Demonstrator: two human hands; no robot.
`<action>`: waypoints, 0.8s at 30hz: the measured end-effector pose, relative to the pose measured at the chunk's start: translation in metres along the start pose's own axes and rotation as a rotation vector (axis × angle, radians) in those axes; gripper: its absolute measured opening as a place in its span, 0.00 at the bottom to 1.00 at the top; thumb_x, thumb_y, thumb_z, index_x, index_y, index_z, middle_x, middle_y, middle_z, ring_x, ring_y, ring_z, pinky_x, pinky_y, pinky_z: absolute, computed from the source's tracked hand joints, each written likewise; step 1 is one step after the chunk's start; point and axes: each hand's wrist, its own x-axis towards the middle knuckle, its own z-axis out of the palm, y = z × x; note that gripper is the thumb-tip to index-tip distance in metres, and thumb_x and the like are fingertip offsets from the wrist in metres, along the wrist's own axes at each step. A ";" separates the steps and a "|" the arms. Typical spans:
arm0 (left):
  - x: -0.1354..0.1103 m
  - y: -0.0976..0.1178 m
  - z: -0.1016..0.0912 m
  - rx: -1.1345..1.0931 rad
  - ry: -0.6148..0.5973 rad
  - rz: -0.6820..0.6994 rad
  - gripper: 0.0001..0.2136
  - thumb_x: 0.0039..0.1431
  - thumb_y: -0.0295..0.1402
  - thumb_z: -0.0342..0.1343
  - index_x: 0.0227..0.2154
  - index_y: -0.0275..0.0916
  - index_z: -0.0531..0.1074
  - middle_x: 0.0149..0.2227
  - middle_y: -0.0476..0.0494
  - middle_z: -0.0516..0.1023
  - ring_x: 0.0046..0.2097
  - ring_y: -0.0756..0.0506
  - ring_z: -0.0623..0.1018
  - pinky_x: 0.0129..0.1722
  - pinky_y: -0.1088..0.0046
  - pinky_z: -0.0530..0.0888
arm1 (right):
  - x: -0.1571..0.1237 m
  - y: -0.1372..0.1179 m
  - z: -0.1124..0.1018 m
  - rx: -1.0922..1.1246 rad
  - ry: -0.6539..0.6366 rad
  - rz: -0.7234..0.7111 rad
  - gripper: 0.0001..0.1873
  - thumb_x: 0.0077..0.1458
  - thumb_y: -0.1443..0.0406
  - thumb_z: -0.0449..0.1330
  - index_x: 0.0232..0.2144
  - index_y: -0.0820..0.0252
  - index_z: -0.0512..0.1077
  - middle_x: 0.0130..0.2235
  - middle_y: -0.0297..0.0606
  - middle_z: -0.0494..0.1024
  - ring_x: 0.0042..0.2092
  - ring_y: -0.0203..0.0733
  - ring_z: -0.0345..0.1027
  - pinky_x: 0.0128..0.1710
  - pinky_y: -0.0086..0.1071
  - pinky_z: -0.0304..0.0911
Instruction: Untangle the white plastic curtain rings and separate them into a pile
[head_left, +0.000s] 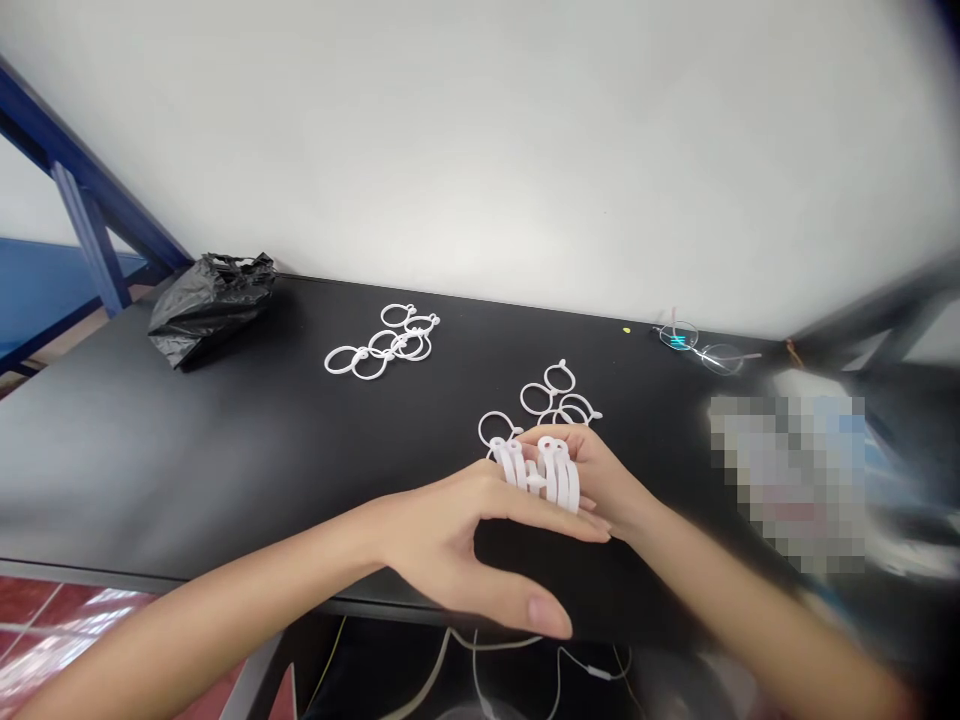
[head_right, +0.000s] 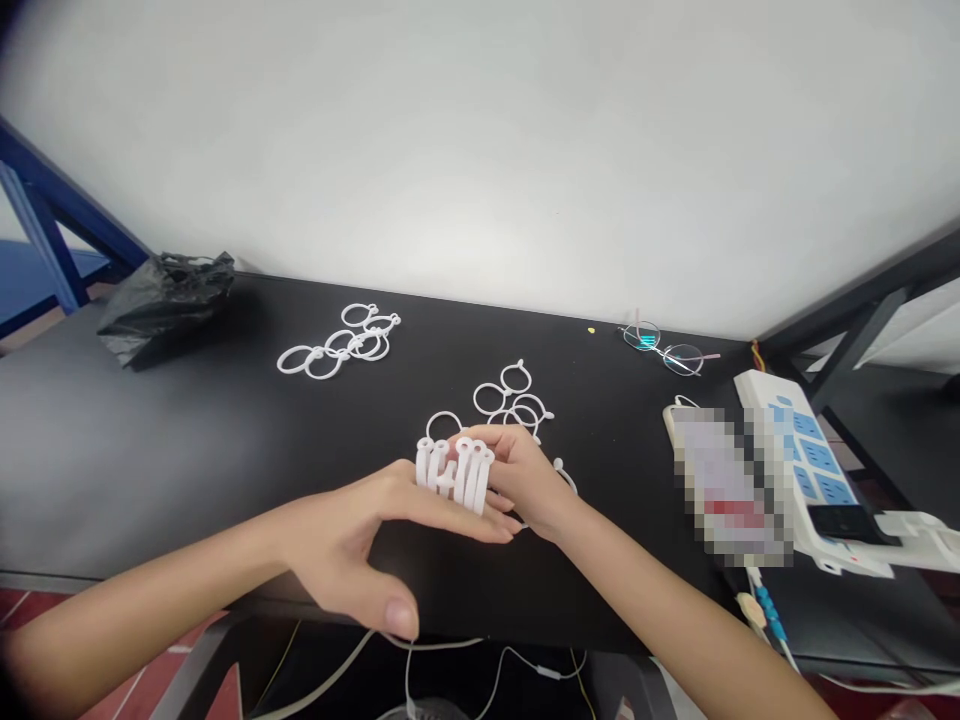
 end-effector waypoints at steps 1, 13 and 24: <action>0.000 0.000 0.002 0.022 -0.002 0.014 0.27 0.56 0.43 0.63 0.54 0.29 0.73 0.55 0.26 0.75 0.56 0.36 0.75 0.61 0.59 0.68 | 0.000 0.000 0.001 -0.010 0.005 0.009 0.10 0.45 0.62 0.70 0.31 0.61 0.80 0.24 0.32 0.78 0.22 0.29 0.66 0.20 0.21 0.57; -0.004 -0.017 0.003 0.089 0.072 -0.029 0.23 0.60 0.33 0.58 0.57 0.31 0.69 0.52 0.30 0.75 0.52 0.41 0.76 0.49 0.66 0.76 | -0.011 -0.013 0.003 -0.053 0.001 -0.076 0.24 0.60 0.47 0.55 0.41 0.58 0.80 0.29 0.38 0.82 0.24 0.33 0.71 0.21 0.26 0.63; -0.005 -0.022 0.010 0.168 0.050 0.083 0.22 0.60 0.41 0.58 0.52 0.32 0.72 0.51 0.30 0.77 0.54 0.37 0.75 0.56 0.58 0.72 | -0.009 -0.002 -0.002 0.080 -0.365 -0.200 0.34 0.51 0.49 0.66 0.57 0.54 0.68 0.58 0.46 0.74 0.53 0.46 0.73 0.55 0.43 0.66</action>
